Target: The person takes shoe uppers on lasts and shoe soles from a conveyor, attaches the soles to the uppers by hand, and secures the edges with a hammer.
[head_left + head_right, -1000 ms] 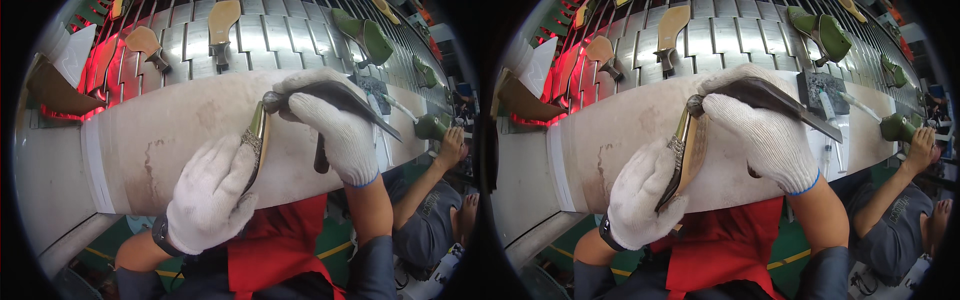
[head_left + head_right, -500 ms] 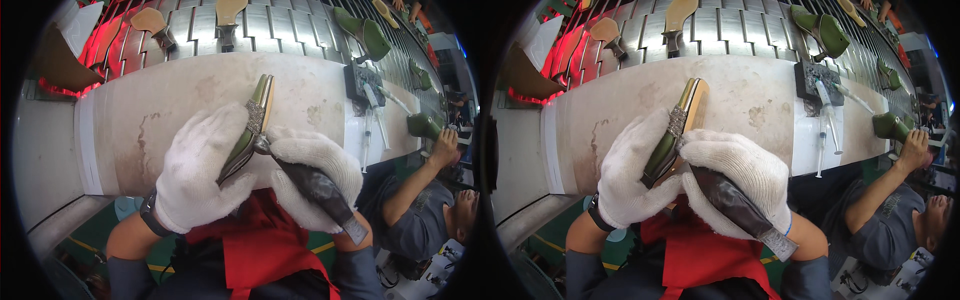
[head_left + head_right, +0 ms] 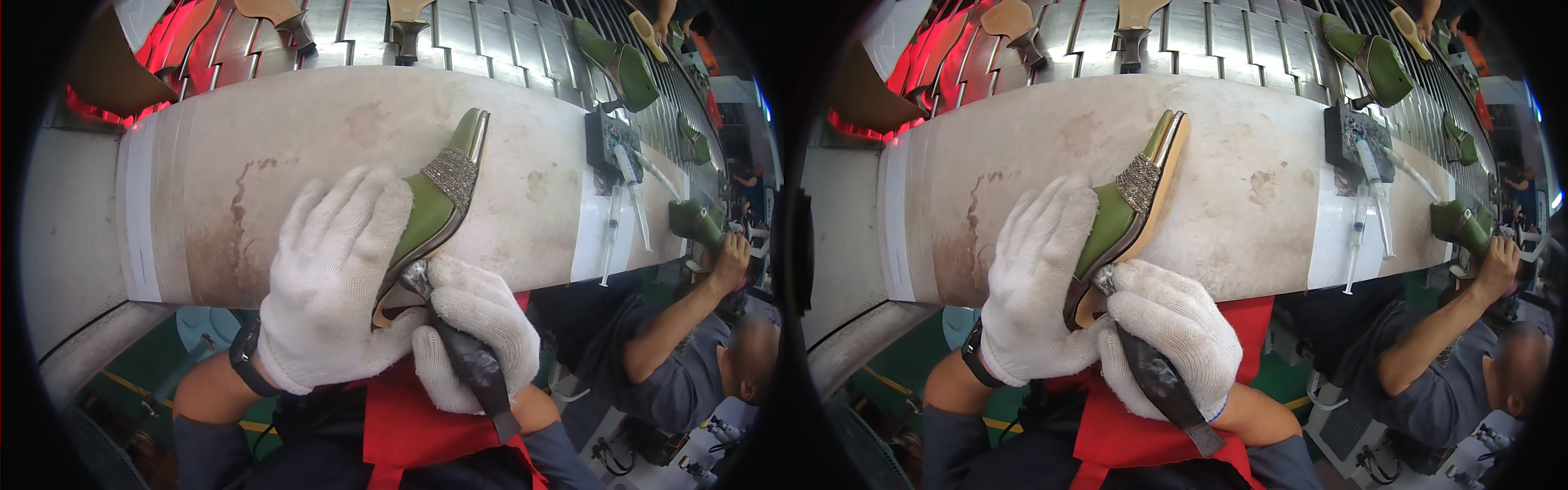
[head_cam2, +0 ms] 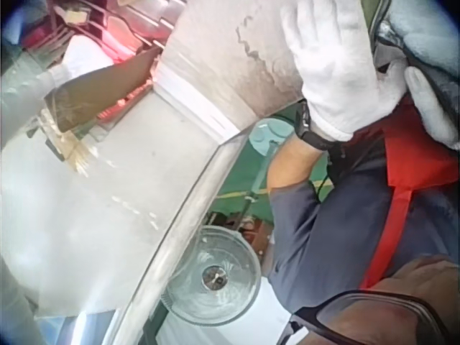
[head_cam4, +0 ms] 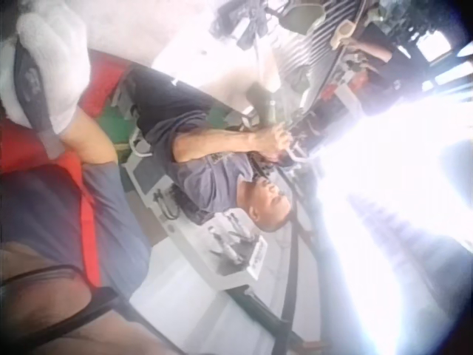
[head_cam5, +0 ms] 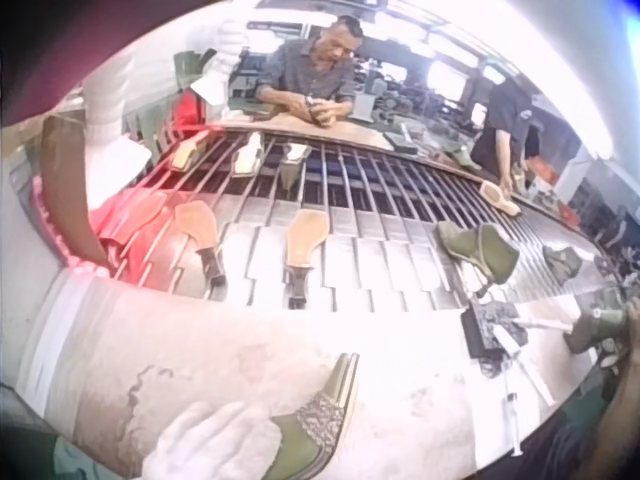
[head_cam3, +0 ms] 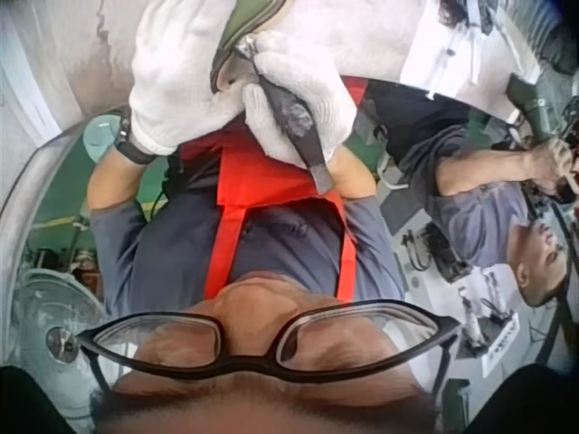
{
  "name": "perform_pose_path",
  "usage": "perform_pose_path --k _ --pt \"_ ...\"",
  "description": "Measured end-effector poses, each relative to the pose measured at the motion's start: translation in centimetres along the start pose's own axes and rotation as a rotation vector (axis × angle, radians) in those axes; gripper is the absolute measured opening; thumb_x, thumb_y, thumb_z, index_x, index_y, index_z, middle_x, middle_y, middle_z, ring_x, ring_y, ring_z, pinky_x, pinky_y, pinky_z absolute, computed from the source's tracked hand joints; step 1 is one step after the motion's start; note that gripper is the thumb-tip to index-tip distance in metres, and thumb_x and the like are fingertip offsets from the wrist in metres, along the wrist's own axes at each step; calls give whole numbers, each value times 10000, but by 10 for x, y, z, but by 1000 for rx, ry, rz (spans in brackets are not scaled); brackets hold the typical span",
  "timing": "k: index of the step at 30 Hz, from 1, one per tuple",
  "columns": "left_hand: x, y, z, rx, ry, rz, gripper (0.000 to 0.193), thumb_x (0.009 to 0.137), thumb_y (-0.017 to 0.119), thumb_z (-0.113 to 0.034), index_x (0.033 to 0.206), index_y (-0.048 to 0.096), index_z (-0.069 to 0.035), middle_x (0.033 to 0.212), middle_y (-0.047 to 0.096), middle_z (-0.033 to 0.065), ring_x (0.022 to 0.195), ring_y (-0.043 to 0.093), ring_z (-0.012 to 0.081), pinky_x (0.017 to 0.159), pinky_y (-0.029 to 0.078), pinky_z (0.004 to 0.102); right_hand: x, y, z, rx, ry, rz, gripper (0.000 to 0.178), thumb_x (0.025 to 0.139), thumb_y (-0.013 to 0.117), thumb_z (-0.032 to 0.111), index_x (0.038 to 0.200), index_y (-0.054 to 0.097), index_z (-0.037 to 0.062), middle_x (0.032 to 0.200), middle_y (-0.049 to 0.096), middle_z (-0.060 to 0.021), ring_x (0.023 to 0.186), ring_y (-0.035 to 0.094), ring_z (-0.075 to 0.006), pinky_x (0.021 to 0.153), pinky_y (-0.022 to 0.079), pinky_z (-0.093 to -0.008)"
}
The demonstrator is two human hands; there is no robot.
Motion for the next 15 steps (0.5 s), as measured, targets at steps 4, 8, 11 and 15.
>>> perform_pose_path --k 4,8,11,15 --pt "-1 0 2 -6 -13 -40 1009 610 894 -194 1525 547 54 1491 598 316 1395 579 496 1202 383 639 3 7 -3 139 76 60 397 811 835 -53 1188 720 0 1163 773 -223 1092 782 -386 949 621 -446" --pt "-3 1 5 -3 -37 10 977 687 848 -201 1566 513 60 1540 565 342 1433 560 525 1222 390 625 3 10 -2 137 92 132 385 818 834 -47 1182 723 14 1150 775 -199 1072 784 -380 936 624 -441" --pt "-5 2 6 -9 -36 -1 975 695 844 -208 1573 507 51 1546 558 339 1430 557 525 1217 393 629 10 10 -6 146 100 240 386 805 856 -26 1165 732 34 1141 779 -167 1057 784 -370 924 630 -429" --pt "-4 2 3 25 -11 -10 944 751 822 -237 1577 484 72 1536 558 346 1418 560 531 1212 397 632 35 13 3 16 -29 371 359 781 866 -12 1116 757 56 1130 781 -133 1006 782 -335 875 644 -402"
Point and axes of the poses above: each hand's wrist, its own x-axis towards the middle knuckle, its own y-axis out of the palm, z = x × y, the point moved 8 cm from there along x, towards the middle knuckle
